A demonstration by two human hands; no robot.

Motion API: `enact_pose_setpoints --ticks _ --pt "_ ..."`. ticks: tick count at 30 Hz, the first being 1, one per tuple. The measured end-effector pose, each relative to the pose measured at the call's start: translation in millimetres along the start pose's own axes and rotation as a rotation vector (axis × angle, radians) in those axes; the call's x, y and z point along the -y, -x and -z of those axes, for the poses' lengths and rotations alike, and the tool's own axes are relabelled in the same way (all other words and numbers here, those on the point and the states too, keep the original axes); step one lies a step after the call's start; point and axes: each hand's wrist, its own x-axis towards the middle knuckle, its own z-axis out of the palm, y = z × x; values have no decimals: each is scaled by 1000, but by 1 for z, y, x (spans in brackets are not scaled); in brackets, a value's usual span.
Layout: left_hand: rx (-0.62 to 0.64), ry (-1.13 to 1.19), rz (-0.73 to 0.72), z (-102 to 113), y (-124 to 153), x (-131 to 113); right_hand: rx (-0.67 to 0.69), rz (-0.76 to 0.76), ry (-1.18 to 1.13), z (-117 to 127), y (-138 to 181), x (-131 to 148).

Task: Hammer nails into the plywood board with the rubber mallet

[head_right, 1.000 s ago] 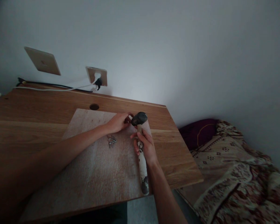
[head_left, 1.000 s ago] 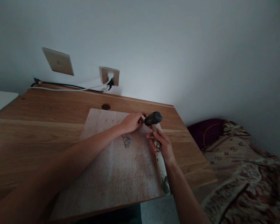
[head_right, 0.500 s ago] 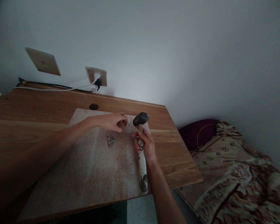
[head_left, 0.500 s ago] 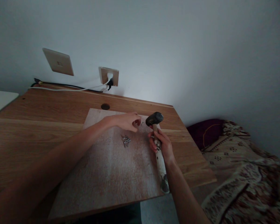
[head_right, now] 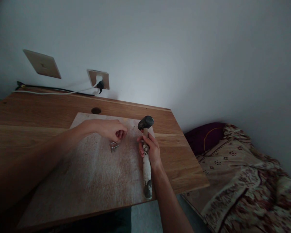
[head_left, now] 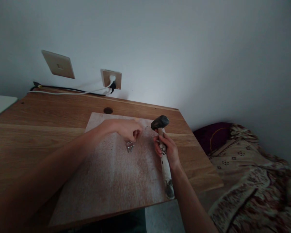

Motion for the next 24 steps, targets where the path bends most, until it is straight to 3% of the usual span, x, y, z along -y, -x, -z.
enact_pose_setpoints --ticks 4,8,13,24 --pt "-302 115 -140 0 -10 21 -4 -1 -1 1 0 0" --pt "-524 142 -48 -15 -22 40 0 -6 -15 0 0 1" --pt "-599 137 -38 -30 -25 45 -18 -4 -10 -3 1 2" --pt "-629 67 -27 -34 -27 46 -20 6 16 -6 2 2"
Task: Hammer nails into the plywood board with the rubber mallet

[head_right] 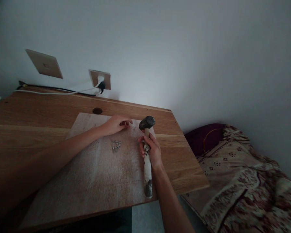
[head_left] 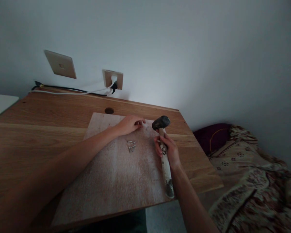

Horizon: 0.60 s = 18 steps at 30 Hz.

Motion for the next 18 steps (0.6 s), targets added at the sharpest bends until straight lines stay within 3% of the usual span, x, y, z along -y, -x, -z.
enact_pose_setpoints --ticks 8,12,18 --pt "5 -103 3 -1 1 -4 -10 30 52 -11 -12 17" --pt "22 -68 16 -2 2 -4 -16 61 38 -18 -17 8" --pt "24 -11 29 0 0 -3 40 -18 82 -22 -7 -6"
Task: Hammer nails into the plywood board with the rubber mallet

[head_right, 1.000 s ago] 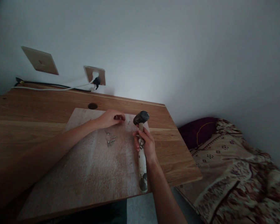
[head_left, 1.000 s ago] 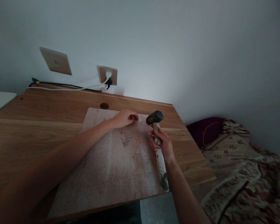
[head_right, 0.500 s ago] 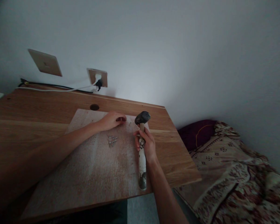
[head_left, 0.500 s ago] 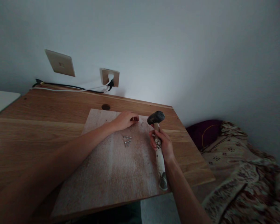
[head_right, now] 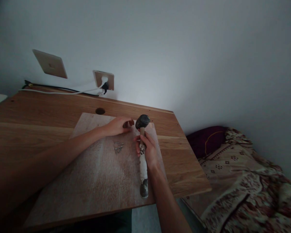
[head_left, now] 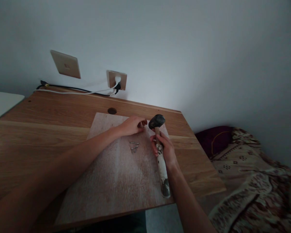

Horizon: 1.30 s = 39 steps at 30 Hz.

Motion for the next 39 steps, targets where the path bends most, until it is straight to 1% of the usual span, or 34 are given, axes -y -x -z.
enact_pose_setpoints --ticks 5,9,12,14,16,18,21,22,24,27,29,31,35,37,39 --pt "-2 53 50 0 0 1 76 -23 4 -9 4 6" --pt "-7 89 65 -2 0 1 88 -41 16 -9 3 5" --pt "8 82 65 -2 0 0 92 -24 9 -6 2 3" --pt "27 41 56 5 0 -2 106 -25 17 -5 2 4" --pt "64 -48 38 19 0 -6 116 -38 25 -6 3 5" --pt "167 -131 11 38 1 -12 123 -52 26 -8 4 6" --pt "464 -119 1 61 5 -24 137 -69 19 -11 5 5" --pt "541 -116 14 64 7 -29 137 -75 15 -11 5 5" --pt "611 -149 46 64 12 -37 121 -78 8 -10 4 4" --pt "624 -212 70 57 15 -44 111 -77 12 -6 3 3" --pt "620 -214 68 55 15 -43 124 -73 17 -4 3 3" --pt "554 -219 60 57 13 -39 123 -64 14 -2 2 3" --pt "342 -230 28 63 7 -28 42 -22 -30 -3 2 3" --pt "305 -231 -4 62 5 -24 18 -13 -38 -3 2 3" --pt "303 -269 -32 60 5 -21 21 -19 -33 -3 2 2"
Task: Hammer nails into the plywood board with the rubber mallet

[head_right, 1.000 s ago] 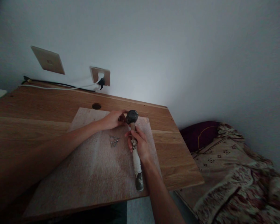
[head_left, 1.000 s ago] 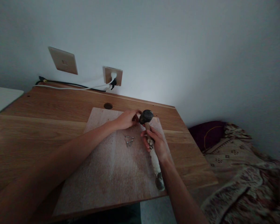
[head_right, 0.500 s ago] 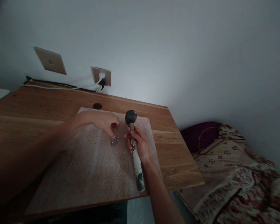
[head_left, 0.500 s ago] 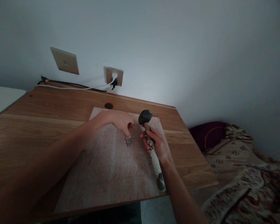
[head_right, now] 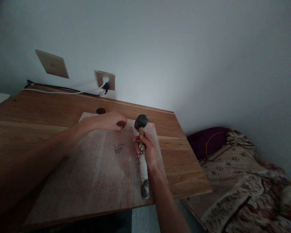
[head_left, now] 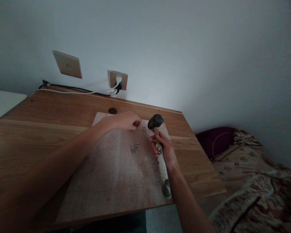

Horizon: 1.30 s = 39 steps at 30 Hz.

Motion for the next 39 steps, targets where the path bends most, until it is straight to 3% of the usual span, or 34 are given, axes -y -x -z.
enact_pose_setpoints --ticks 8,18,29,39 --pt "-64 -157 -24 -11 -4 2 10 3 13 -2 0 3" --pt "-89 351 -29 -28 -8 25 68 -4 1 -2 -4 1" --pt "-136 432 24 -37 -10 38 26 10 -56 -30 -10 -1" --pt "-196 556 3 -40 -9 39 163 -55 -1 -38 -2 -1"
